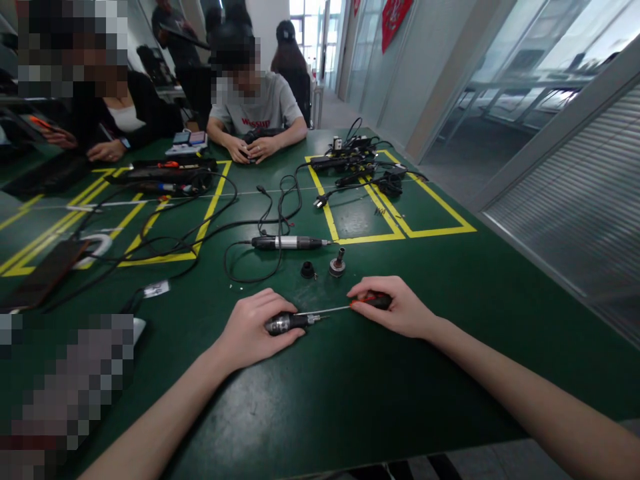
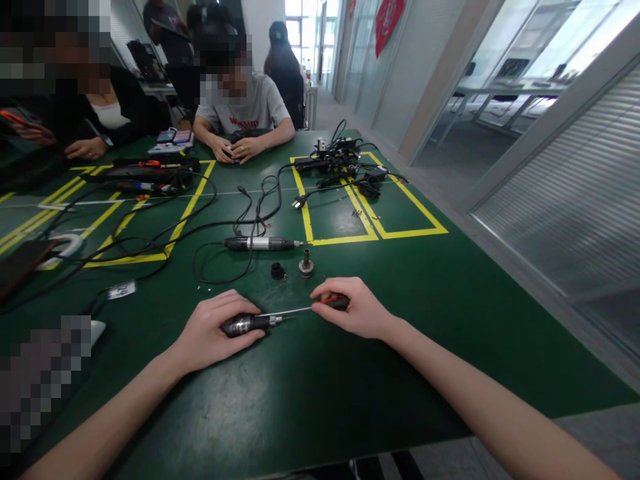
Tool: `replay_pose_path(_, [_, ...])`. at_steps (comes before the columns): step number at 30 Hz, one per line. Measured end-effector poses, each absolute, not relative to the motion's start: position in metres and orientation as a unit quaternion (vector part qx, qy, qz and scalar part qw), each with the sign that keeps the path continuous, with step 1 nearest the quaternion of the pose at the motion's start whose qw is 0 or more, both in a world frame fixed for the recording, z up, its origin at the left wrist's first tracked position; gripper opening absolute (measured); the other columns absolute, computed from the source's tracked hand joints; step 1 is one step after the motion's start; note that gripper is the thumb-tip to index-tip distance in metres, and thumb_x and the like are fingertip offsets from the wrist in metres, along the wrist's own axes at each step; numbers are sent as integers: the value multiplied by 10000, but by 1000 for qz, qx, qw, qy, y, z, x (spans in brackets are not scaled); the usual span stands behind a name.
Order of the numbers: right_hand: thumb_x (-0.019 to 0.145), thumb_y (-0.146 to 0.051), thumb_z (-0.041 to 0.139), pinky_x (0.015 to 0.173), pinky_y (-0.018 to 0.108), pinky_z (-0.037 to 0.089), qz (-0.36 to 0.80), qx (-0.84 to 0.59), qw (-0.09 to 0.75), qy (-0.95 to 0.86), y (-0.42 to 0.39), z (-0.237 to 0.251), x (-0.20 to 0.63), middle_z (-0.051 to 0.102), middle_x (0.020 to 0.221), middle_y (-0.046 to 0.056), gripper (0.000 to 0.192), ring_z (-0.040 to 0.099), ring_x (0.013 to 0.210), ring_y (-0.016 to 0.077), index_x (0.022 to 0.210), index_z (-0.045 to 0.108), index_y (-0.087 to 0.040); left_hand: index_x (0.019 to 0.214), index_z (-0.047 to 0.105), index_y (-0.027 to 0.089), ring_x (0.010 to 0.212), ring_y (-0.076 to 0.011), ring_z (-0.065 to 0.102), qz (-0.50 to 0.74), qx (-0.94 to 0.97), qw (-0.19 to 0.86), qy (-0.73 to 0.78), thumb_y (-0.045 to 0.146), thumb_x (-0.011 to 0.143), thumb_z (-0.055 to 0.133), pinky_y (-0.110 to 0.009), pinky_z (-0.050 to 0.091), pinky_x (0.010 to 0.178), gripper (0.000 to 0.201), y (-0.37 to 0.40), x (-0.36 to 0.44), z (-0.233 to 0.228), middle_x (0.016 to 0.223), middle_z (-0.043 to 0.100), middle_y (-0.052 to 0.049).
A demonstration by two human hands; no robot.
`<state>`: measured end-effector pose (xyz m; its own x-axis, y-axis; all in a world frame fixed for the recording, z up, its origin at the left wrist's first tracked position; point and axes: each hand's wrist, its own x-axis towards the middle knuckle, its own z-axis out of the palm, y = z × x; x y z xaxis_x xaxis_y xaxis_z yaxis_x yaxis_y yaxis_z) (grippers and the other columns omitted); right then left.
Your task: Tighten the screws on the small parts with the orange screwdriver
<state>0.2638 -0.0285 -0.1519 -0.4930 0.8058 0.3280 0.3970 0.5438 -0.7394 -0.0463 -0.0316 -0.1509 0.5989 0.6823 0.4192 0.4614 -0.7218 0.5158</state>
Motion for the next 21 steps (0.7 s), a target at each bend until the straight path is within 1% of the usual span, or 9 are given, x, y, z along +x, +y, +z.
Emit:
replay_pose_path(2, [1006,-315,623,555,224,499,321,-378,312,-811,-30,-151,264,743,754,36,218,636,591,119,968,770,-159,946,733,200,776,-190,710,306,874,183,330,292,880,765,-292,571,693,118,-32,-46,-151,859,771,-41])
replay_pose_path(4, [1017,-334,605,551,227,512,350,-380,308,-799,-30,-150,265,761,762,42,248,657,590,125,990,775,-155,937,731,199,778,-188,710,303,873,184,335,292,883,758,-291,569,697,110,-32,-46,-150,860,769,-40])
replay_pose_path(7, [939,-393,732,646,268,593,382,-398,340,-762,-29,-151,267,780,809,49,248,726,676,160,1018,770,-161,925,728,196,779,-189,708,300,872,186,338,297,891,747,-294,566,699,108,-32,-46,-150,859,764,-44])
replay_pose_path(10, [844,-438,834,712,298,634,407,-400,360,-738,-27,-153,267,797,885,60,320,759,751,182,1003,769,-169,925,723,194,771,-189,703,302,873,183,336,290,888,752,-297,562,692,107,-32,-47,-151,853,760,-41])
replay_pose_path(11, [834,-444,842,705,293,634,407,-397,363,-738,-27,-153,267,798,896,64,329,758,751,180,996,769,-167,926,723,194,768,-188,702,304,873,182,335,284,886,754,-298,561,690,103,-32,-47,-152,849,759,-38])
replay_pose_path(13, [859,-437,820,637,262,606,389,-395,361,-750,-28,-154,266,788,852,59,307,730,688,160,983,770,-161,933,725,196,773,-189,704,306,873,184,334,273,886,755,-299,561,693,95,-31,-47,-152,850,760,-36])
replay_pose_path(15, [940,-409,733,543,229,544,372,-397,347,-764,-29,-154,265,761,758,42,263,675,582,130,994,769,-155,939,729,198,776,-188,704,307,872,188,331,266,890,753,-300,561,700,87,-31,-47,-153,852,765,-37])
replay_pose_path(18, [1003,-363,633,517,222,508,375,-396,338,-767,-31,-153,265,752,731,37,249,652,549,120,1016,766,-153,961,738,197,779,-185,701,308,873,191,326,262,895,750,-301,562,713,94,-31,-47,-154,867,772,-39])
replay_pose_path(21, [939,-373,716,528,230,519,409,-415,357,-730,-30,-153,265,749,738,34,241,662,576,133,1035,762,-157,983,744,195,788,-185,704,310,874,186,324,263,894,753,-300,562,721,112,-31,-47,-154,882,776,-37])
